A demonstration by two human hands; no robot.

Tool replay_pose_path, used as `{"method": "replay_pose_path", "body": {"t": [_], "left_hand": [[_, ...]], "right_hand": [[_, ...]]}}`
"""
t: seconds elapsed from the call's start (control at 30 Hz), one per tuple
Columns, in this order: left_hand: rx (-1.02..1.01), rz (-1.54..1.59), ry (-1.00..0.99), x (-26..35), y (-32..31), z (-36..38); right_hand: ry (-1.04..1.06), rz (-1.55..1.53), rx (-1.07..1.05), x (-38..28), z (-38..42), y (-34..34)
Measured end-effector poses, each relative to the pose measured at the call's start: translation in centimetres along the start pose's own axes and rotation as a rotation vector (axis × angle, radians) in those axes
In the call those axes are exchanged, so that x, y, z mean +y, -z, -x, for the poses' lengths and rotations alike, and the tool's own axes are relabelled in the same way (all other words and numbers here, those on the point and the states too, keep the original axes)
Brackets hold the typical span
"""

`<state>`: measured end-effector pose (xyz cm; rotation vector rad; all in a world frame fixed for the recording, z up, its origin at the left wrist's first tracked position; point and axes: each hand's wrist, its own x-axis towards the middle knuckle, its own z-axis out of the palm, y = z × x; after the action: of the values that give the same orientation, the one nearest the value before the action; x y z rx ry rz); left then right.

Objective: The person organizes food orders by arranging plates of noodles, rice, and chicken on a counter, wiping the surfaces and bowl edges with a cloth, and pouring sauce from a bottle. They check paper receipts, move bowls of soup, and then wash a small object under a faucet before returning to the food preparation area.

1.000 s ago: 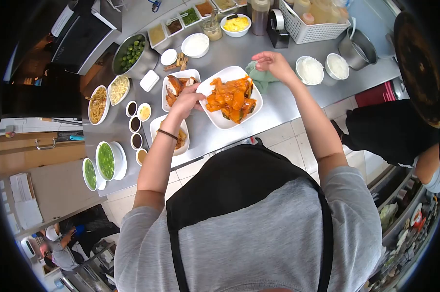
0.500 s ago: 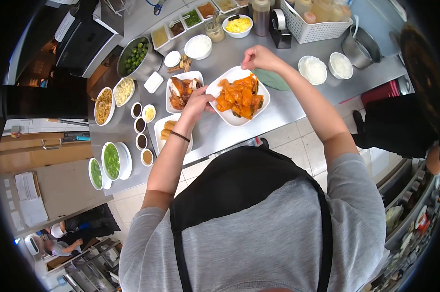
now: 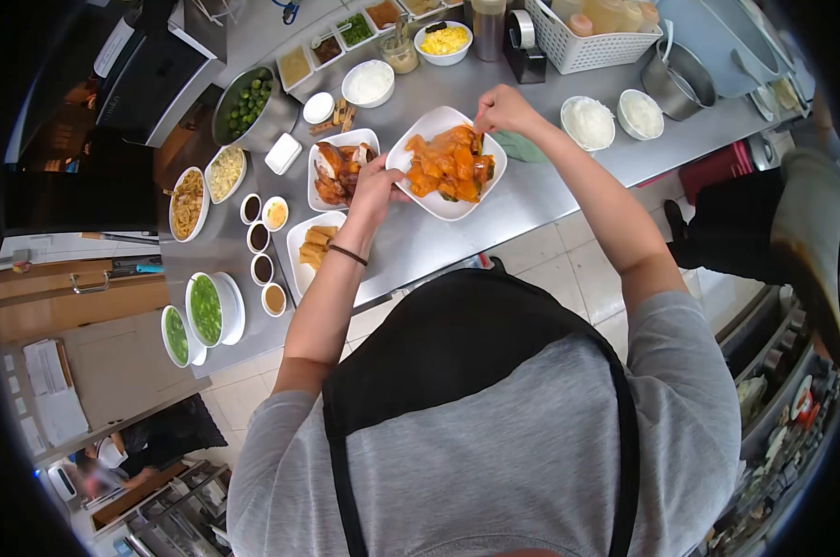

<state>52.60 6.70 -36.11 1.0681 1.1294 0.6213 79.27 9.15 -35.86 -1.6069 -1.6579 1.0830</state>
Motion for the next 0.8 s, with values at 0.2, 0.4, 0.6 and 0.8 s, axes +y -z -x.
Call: {"method": "replay_pose_path", "body": {"t": [0.2,0.4,0.6,0.8], "left_hand": [[0.058,0.06,-0.01,-1.0,-0.2,0.2],[0.096,0.162,-0.004,-2.6,0.0,0.2],[0.137,0.157,-0.013,-2.6,-0.3,0.9],[0.106,0.116,-0.022,-2.5,-0.1,0.9]], "right_hand": [[-0.137,0.001,0.025,0.0,1.9,-0.4],[-0.162,0.191,0.022,1.8,3.0,-0.4],[-0.015,0.03,0.07,2.5,4.1,0.4],[0.642,0.638,0.108,-0.2,4.5,-1.4]]}}
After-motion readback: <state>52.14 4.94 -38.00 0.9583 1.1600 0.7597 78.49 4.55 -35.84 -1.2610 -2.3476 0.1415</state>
